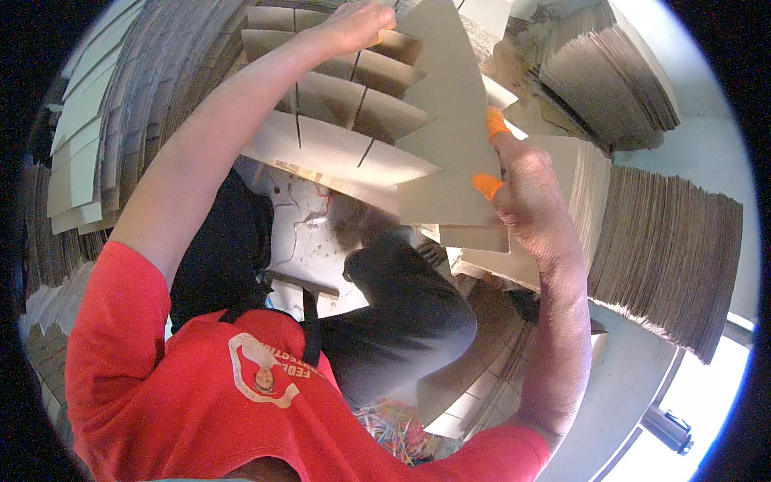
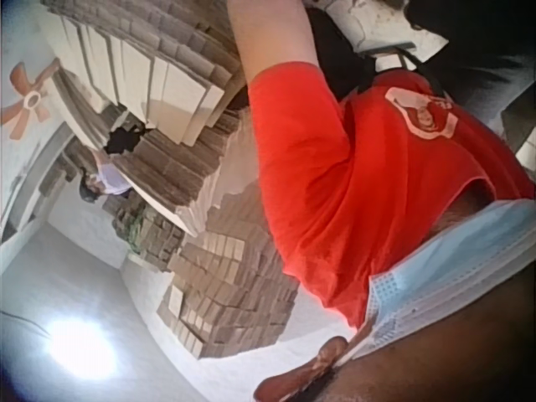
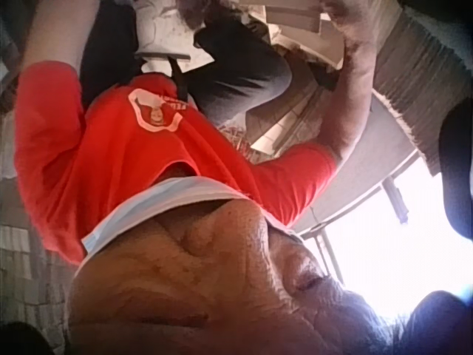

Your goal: The person assembles flat cardboard pieces by folding them along pre-scored lines and interlocking tabs to form box-like structures. They repeatedly pick up new pieces, fold them, and stack the finished units.

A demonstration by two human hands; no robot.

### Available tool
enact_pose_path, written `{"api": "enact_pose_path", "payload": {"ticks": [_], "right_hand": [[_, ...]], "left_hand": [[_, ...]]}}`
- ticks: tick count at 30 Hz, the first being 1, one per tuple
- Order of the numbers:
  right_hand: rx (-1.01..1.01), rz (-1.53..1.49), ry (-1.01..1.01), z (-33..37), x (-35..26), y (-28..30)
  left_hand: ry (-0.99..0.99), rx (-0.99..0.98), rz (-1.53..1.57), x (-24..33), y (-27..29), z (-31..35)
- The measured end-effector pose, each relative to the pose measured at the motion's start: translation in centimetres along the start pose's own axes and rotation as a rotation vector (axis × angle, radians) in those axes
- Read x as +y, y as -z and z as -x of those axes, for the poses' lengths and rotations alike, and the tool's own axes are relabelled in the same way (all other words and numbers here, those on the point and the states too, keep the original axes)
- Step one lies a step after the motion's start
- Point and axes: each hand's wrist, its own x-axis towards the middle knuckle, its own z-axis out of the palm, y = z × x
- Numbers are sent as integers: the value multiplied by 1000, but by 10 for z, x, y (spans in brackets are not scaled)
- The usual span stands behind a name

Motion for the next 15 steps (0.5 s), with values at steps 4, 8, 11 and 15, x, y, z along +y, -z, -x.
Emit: {"api": "enact_pose_path", "payload": {"ticks": [4,8,11,15], "right_hand": [[-32,225,91,11,-29,-3],[-152,398,191,12,-12,-35],[-164,462,54,8,-14,-44],[336,164,0,27,58,-29]], "left_hand": [[-69,39,-38,-14,-5,1],[-164,83,63,-17,-7,1],[-11,-70,53,1,6,-1],[-334,167,184,26,28,-2]]}}
